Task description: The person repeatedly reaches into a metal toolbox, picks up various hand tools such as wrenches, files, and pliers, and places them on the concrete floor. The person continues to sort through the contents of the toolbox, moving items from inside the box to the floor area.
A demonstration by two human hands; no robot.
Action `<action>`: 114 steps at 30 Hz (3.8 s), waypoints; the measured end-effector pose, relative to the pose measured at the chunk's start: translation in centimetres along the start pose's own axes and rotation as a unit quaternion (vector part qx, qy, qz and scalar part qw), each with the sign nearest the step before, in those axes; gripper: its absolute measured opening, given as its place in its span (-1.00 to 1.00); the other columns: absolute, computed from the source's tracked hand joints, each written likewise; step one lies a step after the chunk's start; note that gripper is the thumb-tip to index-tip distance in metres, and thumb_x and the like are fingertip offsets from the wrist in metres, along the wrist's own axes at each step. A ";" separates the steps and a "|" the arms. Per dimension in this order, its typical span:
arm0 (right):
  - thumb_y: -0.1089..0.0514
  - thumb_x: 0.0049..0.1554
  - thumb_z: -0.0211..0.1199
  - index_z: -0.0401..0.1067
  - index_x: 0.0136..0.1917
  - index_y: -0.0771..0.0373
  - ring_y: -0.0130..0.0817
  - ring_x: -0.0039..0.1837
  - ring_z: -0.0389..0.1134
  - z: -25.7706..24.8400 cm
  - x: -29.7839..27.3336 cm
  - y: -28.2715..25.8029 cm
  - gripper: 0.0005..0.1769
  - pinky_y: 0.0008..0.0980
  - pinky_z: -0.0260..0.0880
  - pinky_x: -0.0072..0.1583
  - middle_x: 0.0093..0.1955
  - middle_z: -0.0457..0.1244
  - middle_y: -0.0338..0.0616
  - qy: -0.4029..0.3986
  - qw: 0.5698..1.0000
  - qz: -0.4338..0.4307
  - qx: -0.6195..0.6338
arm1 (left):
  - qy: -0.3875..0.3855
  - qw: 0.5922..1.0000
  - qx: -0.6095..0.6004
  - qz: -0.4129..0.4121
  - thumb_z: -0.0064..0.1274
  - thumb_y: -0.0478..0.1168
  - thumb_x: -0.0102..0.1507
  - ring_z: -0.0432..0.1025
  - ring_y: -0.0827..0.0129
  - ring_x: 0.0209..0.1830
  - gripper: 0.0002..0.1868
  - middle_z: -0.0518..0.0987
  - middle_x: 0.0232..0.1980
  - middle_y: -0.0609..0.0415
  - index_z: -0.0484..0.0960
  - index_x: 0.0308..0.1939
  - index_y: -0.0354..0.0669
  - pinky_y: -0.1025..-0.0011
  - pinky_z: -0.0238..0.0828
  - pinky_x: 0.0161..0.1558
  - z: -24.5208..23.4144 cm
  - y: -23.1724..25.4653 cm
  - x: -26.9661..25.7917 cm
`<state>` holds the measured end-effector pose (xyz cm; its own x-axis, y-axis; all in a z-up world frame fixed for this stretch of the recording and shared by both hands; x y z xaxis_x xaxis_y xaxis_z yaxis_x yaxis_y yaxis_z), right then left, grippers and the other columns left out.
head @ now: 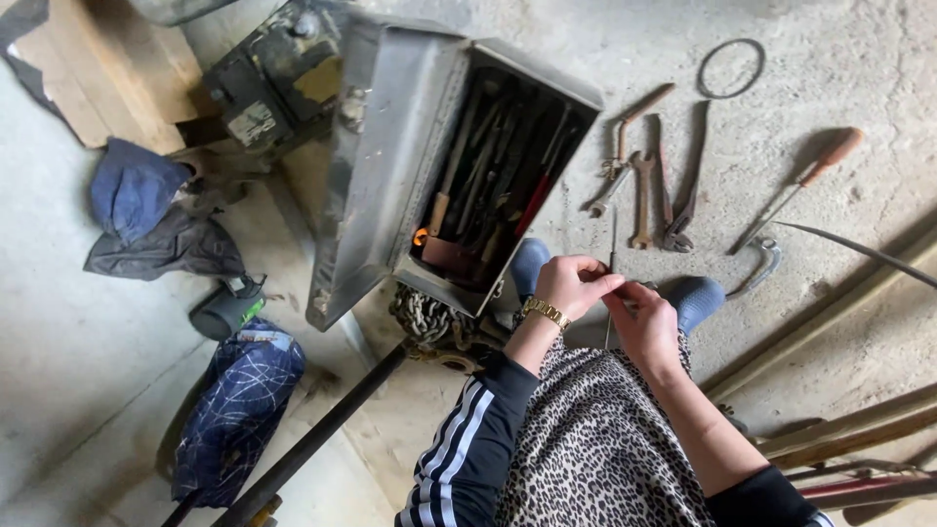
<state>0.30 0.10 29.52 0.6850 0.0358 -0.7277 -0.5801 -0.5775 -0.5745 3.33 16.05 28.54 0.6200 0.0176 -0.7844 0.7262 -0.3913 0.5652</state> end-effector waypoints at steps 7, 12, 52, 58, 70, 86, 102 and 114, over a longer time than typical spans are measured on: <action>0.09 0.13 0.39 0.60 0.10 0.28 -0.07 -0.05 0.48 3.9 -0.1 -4.2 -0.69 -0.21 0.47 -0.03 -0.04 0.43 0.14 0.035 0.994 -0.061 -0.078 | 0.047 0.998 -0.030 0.006 0.35 0.03 0.10 0.67 0.31 -0.31 -0.63 0.73 -0.29 0.00 0.78 -0.22 -0.18 0.42 0.59 -0.21 -2.7 -5.1 -0.9; 0.10 0.11 0.38 0.59 0.14 0.24 -0.09 0.06 0.48 6.7 0.0 -5.9 -0.66 -0.20 0.47 0.12 0.03 0.44 0.04 0.011 0.991 -0.106 -0.078 | 0.102 0.995 0.011 0.004 0.28 0.02 0.12 0.67 0.25 -0.32 -0.67 0.73 -0.29 0.00 0.80 -0.21 -0.11 0.36 0.61 -0.21 -6.7 -5.8 -1.4; 0.11 0.12 0.37 0.51 0.21 0.20 -0.21 0.12 0.44 11.7 3.0 0.2 -0.61 -0.27 0.42 0.19 0.05 0.43 -0.12 -0.014 0.999 0.001 -0.044 | 0.205 0.884 0.415 -0.070 -0.10 -0.29 0.31 0.58 0.07 -0.05 -0.81 0.66 -0.11 -0.09 0.64 -0.17 -0.24 0.21 0.59 -0.14 -12.2 -23.6 25.0; 0.11 0.13 0.37 0.50 0.22 0.21 -0.19 0.13 0.44 11.4 3.3 0.6 -0.61 -0.25 0.42 0.18 0.05 0.44 -0.12 -0.014 0.999 -0.003 -0.048 | 0.241 0.865 0.436 -0.060 -0.08 -0.30 0.28 0.58 0.10 -0.11 -0.82 0.65 -0.16 -0.07 0.63 -0.19 -0.25 0.21 0.60 -0.19 -12.1 -24.1 25.3; 0.13 0.13 0.37 0.50 0.22 0.23 -0.19 0.13 0.43 9.4 2.8 1.8 -0.61 -0.25 0.41 0.21 0.07 0.43 -0.11 -0.012 0.999 0.018 -0.042 | 0.259 0.878 0.400 -0.052 -0.03 -0.32 0.30 0.58 0.06 0.00 -0.82 0.67 -0.07 -0.12 0.65 -0.09 -0.24 0.20 0.58 -0.04 -12.4 -22.7 22.2; 0.11 0.12 0.38 0.50 0.20 0.23 -0.15 0.09 0.43 1.4 0.0 2.9 -0.61 -0.22 0.42 0.17 0.02 0.44 -0.10 0.036 0.999 -0.010 -0.012 | 0.378 0.886 0.177 0.203 0.15 -0.27 0.30 0.59 0.11 -0.21 -0.86 0.68 -0.16 -0.01 0.69 -0.07 -0.11 0.25 0.57 -0.17 -3.8 -7.0 6.3; 0.13 0.16 0.34 0.46 0.23 0.27 -0.14 0.07 0.45 -4.6 0.6 11.8 -0.62 -0.22 0.43 0.14 0.02 0.43 -0.05 0.063 0.996 0.050 0.037 | 0.185 0.941 0.284 0.004 0.26 -0.08 0.18 0.55 0.00 -0.07 -0.70 0.68 -0.11 -0.06 0.68 -0.05 -0.05 0.09 0.48 -0.08 12.4 -13.4 18.0; 0.14 0.18 0.33 0.45 0.24 0.26 -0.18 0.09 0.46 -5.9 3.7 17.6 -0.62 -0.23 0.44 0.18 0.03 0.43 -0.04 0.060 0.993 0.078 0.064 | 0.191 0.921 0.324 -0.102 0.35 -0.02 0.10 0.55 0.01 -0.04 -0.56 0.65 -0.02 -0.04 0.64 -0.01 -0.06 0.09 0.50 -0.08 15.4 -16.4 24.2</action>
<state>-4.78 -14.71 18.90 0.6251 -0.1482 -0.7664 -0.7299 -0.4590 -0.5066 1.86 8.73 -3.59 0.6393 0.4251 -0.6408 0.5865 -0.8085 0.0488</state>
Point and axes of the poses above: each hand's wrist, its own x-axis towards the middle knuckle, its own z-axis out of the palm, y = z × x, the point moved 4 cm from there along x, towards the middle knuckle
